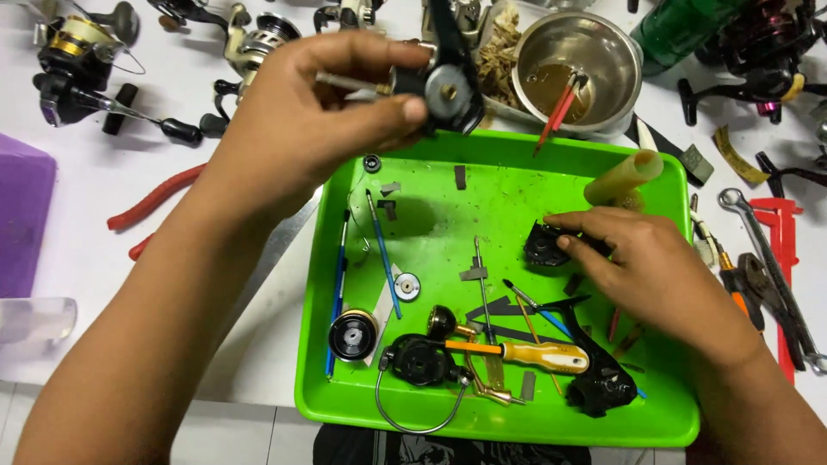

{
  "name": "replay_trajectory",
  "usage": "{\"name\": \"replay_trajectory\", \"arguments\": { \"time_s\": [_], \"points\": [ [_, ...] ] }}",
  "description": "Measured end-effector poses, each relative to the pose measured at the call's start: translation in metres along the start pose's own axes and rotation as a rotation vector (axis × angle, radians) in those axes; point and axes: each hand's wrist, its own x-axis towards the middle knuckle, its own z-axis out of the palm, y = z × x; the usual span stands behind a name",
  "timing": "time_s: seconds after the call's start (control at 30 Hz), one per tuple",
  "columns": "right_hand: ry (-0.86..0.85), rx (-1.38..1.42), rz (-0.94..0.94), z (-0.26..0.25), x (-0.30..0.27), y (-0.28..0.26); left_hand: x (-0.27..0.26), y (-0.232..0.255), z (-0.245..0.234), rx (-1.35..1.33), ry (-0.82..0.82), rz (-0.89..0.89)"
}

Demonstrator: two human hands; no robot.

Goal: The person disassembles a fishing reel, removes a small component, and cleans it using a brush dipped in a liquid solution. The workspace is cluttered with various fishing reels and tools, and the person works over a green tray to collect parts.

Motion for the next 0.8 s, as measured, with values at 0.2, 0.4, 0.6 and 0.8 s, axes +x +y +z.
{"name": "replay_trajectory", "arguments": {
  "time_s": [0.2, 0.4, 0.6, 0.8],
  "points": [
    [0.028, -0.027, -0.025, -0.001, -0.007, 0.006, -0.031, 0.004, 0.009, 0.165, 0.08, -0.364],
    [0.113, -0.084, 0.067, -0.04, -0.032, -0.004, -0.042, -0.02, 0.005, 0.41, -0.016, -0.452],
    [0.221, -0.022, 0.232, -0.057, -0.054, 0.003, -0.033, -0.04, 0.017, 0.403, -0.03, -0.484],
    [0.227, 0.007, 0.194, -0.055, -0.059, 0.008, -0.022, -0.051, 0.029, 0.413, -0.109, -0.546]
  ]
}}
